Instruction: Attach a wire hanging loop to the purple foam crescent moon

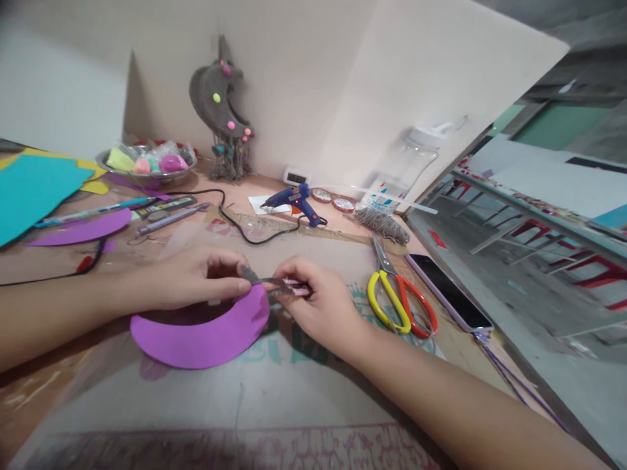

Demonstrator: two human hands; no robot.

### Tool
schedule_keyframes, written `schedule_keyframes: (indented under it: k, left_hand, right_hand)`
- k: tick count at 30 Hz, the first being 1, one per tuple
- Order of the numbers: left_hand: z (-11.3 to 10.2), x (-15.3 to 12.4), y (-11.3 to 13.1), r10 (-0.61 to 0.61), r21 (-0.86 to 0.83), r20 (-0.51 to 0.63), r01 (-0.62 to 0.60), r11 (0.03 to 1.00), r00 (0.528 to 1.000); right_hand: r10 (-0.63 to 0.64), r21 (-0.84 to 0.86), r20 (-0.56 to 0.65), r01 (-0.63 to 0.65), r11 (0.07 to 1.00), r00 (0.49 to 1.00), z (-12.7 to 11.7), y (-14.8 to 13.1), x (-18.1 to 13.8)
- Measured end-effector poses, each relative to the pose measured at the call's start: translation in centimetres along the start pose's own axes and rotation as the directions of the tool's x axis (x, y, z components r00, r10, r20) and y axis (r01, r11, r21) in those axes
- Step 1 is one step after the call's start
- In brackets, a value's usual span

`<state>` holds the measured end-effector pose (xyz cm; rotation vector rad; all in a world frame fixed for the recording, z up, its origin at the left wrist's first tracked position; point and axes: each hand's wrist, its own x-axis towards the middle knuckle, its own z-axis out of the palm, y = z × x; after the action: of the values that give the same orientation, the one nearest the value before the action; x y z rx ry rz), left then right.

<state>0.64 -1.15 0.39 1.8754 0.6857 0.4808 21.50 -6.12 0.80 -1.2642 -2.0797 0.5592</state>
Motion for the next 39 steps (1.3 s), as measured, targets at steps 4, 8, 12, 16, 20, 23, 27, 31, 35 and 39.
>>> schedule_keyframes:
  k: [4,8,12,16,20,23,27,31,35,39]
  left_hand:
    - [0.2,0.0,0.1,-0.013,0.019,0.019,0.013,1.000,1.000]
    - [0.2,0.0,0.1,-0.001,0.039,0.026,0.000,0.999,1.000]
    - [0.1,0.0,0.1,-0.003,0.000,0.027,0.003,1.000,1.000]
    - [-0.1,-0.2,0.1,-0.016,-0.033,0.029,0.017,0.999,0.999]
    - [-0.1,-0.2,0.1,-0.032,-0.055,0.029,0.033,0.998,0.999]
    - [-0.1,-0.1,0.2,-0.017,-0.047,0.032,0.019,0.999,0.999]
    - [0.0,-0.1,0.1,0.017,-0.009,0.031,-0.017,1.000,0.999]
    - [-0.1,-0.2,0.0,0.024,-0.005,0.030,-0.024,1.000,0.999]
    - [-0.1,-0.2,0.1,0.008,-0.031,0.028,-0.008,0.999,1.000]
    - [0.0,-0.1,0.3,-0.005,-0.044,0.028,0.007,0.999,1.000]
  right_hand:
    - [0.041,0.036,0.030,-0.042,0.998,0.999,-0.1,0.0,0.2]
    - [-0.005,0.066,0.124,-0.004,0.998,0.992,0.1,0.1,0.0]
    - [0.030,0.083,0.167,-0.045,0.996,0.985,0.2,-0.2,-0.2]
    - [0.001,0.079,0.162,-0.014,0.997,0.987,0.1,-0.4,-0.2]
    - [-0.180,-0.016,0.097,0.182,0.983,0.979,-0.3,-0.3,-0.4]
    - [-0.338,-0.118,0.111,0.350,0.929,0.935,-0.4,-0.1,-0.5]
    - [-0.393,-0.186,0.174,0.422,0.888,0.903,-0.4,0.2,-0.6]
    - [-0.345,-0.156,0.148,0.366,0.917,0.927,-0.4,0.3,-0.5]
    - [-0.245,-0.168,0.037,0.247,0.954,0.969,-1.4,0.3,0.1]
    - [-0.267,-0.226,0.081,0.279,0.933,0.960,-3.1,0.3,0.9]
